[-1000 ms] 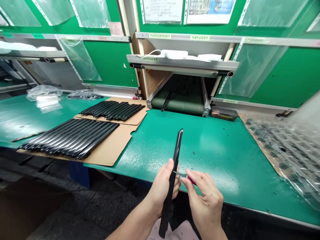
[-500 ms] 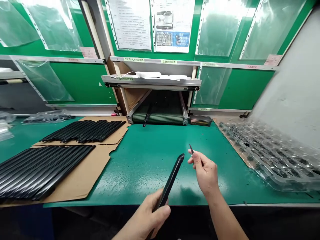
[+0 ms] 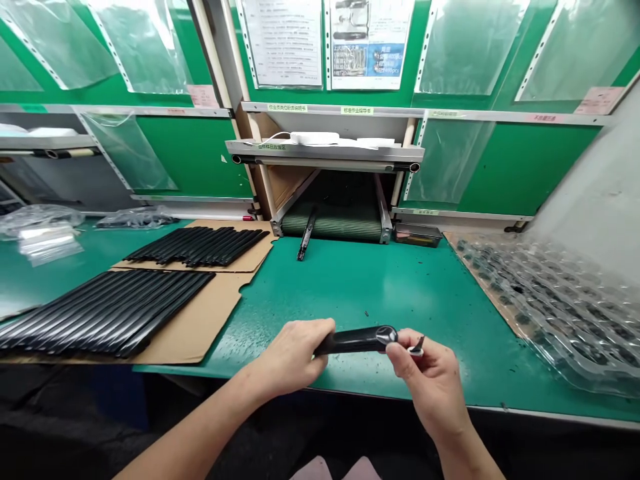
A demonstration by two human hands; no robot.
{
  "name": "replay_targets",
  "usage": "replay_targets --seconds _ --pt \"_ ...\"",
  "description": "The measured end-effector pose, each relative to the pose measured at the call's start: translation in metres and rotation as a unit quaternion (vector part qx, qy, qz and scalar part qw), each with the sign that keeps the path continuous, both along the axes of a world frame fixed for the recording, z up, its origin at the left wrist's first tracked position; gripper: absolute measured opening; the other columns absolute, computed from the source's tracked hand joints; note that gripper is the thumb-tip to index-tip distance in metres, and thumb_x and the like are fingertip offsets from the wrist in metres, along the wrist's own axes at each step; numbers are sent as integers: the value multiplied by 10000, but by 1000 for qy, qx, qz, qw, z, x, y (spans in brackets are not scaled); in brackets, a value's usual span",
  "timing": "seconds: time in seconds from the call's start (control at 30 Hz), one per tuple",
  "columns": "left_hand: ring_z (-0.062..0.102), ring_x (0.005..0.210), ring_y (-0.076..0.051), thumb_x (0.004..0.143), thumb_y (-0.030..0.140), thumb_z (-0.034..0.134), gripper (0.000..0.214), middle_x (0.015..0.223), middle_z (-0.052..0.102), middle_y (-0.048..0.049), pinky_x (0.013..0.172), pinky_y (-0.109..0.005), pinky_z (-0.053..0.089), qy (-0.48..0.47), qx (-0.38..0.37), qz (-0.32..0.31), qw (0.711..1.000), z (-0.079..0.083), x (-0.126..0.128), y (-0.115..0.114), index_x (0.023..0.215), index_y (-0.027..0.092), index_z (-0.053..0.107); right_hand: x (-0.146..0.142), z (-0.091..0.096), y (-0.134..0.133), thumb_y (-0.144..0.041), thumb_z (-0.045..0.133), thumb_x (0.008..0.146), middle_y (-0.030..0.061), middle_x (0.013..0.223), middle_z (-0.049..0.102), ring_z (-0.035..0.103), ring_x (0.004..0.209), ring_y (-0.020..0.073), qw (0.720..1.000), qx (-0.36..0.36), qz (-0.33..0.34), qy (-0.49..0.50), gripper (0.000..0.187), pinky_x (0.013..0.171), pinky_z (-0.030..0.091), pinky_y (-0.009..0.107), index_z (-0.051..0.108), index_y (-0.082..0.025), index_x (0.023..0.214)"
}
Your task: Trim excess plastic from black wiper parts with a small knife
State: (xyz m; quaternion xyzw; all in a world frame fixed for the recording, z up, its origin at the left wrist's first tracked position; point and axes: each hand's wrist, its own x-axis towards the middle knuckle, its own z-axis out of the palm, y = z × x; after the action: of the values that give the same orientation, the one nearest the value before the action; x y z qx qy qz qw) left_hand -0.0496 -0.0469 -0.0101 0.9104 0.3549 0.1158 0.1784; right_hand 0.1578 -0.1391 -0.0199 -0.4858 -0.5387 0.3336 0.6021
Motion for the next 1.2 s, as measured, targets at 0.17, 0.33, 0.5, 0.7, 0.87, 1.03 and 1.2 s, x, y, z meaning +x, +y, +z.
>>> replay_targets --seconds 0.17,0.33,0.5,0.7,0.87,1.03,1.2 --pt "390 612 -128 676 37 469 187 713 497 26 571 -286 212 -55 54 -4 997 -14 1 2 756 183 385 -22 -19 -1 -463 564 934 -39 585 291 241 538 77 996 -70 -31 -52 432 497 202 254 456 -165 642" --pt "384 625 -149 712 3 422 185 677 458 -7 577 -294 229 -107 178 -54 977 -22 0 8 704 177 359 -24 -19 -4 -435 561 949 -23 669 442 385 611 99 974 25 25 -222 341 574 277 258 508 -170 740" --pt "334 614 -164 747 -22 401 222 658 431 -23 586 -312 239 -95 268 -144 948 -20 -7 21 662 174 341 -9 -2 4 -575 690 824 -21 845 543 450 759 137 924 -5 128 -359 432 662 293 270 489 -199 894" --pt "347 634 -173 806 -9 392 230 676 442 -28 608 -332 255 -66 294 -201 932 -15 -5 25 672 175 361 -8 8 11 -588 677 827 -53 689 462 375 654 107 896 6 232 -378 505 597 206 268 397 -180 727" --pt "354 649 -177 771 -10 399 228 687 444 -32 628 -339 268 -43 247 -187 950 -12 -4 22 663 180 336 -10 1 7 -609 588 887 -50 625 410 349 604 99 913 39 202 -352 538 586 170 278 361 -168 677" --pt "347 642 -165 691 -47 403 259 665 404 -16 601 -321 237 -76 178 -153 969 -9 -5 11 669 180 280 -15 -11 1 -639 452 946 -28 621 411 331 592 108 927 102 120 -341 552 593 160 289 349 -166 680" --pt "346 616 -131 627 -62 410 275 641 368 10 574 -288 204 -119 65 -90 987 -9 -8 -7 674 171 272 -24 -18 -3 -630 345 982 -18 627 355 299 595 119 927 172 5 -333 543 592 143 296 357 -169 695"
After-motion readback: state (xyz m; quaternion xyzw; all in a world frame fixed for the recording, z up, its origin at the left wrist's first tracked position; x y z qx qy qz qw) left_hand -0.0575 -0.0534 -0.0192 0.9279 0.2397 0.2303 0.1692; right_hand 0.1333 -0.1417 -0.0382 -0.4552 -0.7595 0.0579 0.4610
